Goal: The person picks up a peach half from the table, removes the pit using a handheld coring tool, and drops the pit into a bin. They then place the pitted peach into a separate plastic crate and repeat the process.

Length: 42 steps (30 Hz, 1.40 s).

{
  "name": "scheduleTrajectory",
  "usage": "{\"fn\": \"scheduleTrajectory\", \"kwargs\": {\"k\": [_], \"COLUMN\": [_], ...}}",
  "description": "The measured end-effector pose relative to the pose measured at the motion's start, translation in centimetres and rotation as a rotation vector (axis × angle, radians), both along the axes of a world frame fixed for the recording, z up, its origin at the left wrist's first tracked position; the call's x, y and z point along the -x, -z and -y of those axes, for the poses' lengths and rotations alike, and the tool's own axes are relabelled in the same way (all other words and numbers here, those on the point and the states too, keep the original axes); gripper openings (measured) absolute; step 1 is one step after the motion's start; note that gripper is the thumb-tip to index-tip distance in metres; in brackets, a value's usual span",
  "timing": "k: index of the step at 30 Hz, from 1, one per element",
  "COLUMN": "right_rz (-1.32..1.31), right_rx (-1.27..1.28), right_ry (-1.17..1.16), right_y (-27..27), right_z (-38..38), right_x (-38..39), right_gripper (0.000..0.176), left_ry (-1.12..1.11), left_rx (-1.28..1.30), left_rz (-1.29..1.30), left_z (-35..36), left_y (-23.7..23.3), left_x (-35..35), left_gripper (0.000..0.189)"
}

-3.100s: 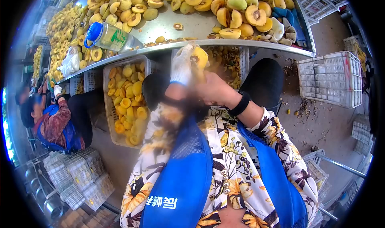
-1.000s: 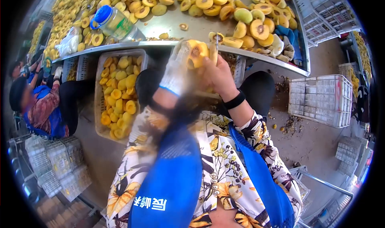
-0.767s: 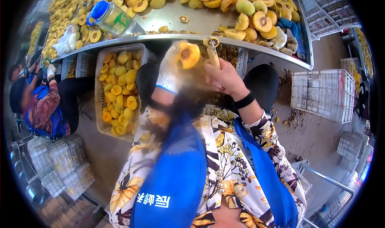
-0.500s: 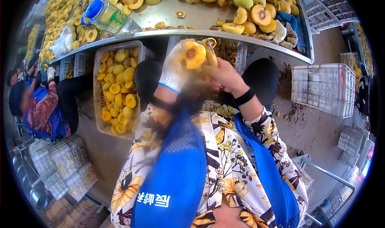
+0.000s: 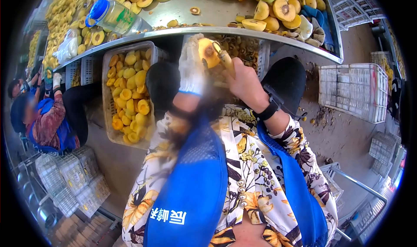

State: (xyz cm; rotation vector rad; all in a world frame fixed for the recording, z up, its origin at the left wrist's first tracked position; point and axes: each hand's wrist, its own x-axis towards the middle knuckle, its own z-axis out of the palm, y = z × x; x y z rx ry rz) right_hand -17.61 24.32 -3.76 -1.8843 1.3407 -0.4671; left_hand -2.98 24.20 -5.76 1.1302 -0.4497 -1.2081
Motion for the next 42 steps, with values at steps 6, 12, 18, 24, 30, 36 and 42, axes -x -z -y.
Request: {"fn": "scheduleTrajectory", "kwargs": {"k": [6,12,18,24,30,36,42], "right_rz": [-0.034,-0.012,-0.036,0.161,0.296,0.823,1.286], "right_rx": [-0.045,-0.089,-0.07,-0.251,-0.528,-1.207,-1.434], "right_ry": [-0.003,-0.125,-0.228,-0.005,-0.004,0.059,-0.18], "right_y": [-0.6,-0.7,2.5,0.6,3.0,-0.1,2.0], "right_z": [-0.7,-1.0,-0.2,-1.0,-1.3,-0.8,0.0], "right_x": [-0.5,-0.9,-1.3,-2.9,-3.1,-1.8,-1.0], "right_gripper": [0.026,0.025,0.012,0.024,0.014,0.007,0.009], "left_ry": [-0.061,-0.009,0.145,-0.194,-0.141,-0.055,-0.156], "left_rx": [0.091,0.028,-0.152,-0.059,-0.154,-0.186,-0.278], "left_rz": [0.121,0.135,-0.142,-0.157,-0.065,-0.045,-0.507], "left_z": [0.1,0.3,1.9,0.7,1.2,2.6,2.9], "left_y": [0.5,0.3,0.2,-0.7,-0.7,3.0,1.3], "left_x": [1.0,0.6,-1.4,0.8,0.5,0.4,-3.4], "left_gripper": [0.034,0.034,0.022,0.018,0.015,0.022,0.044]}}
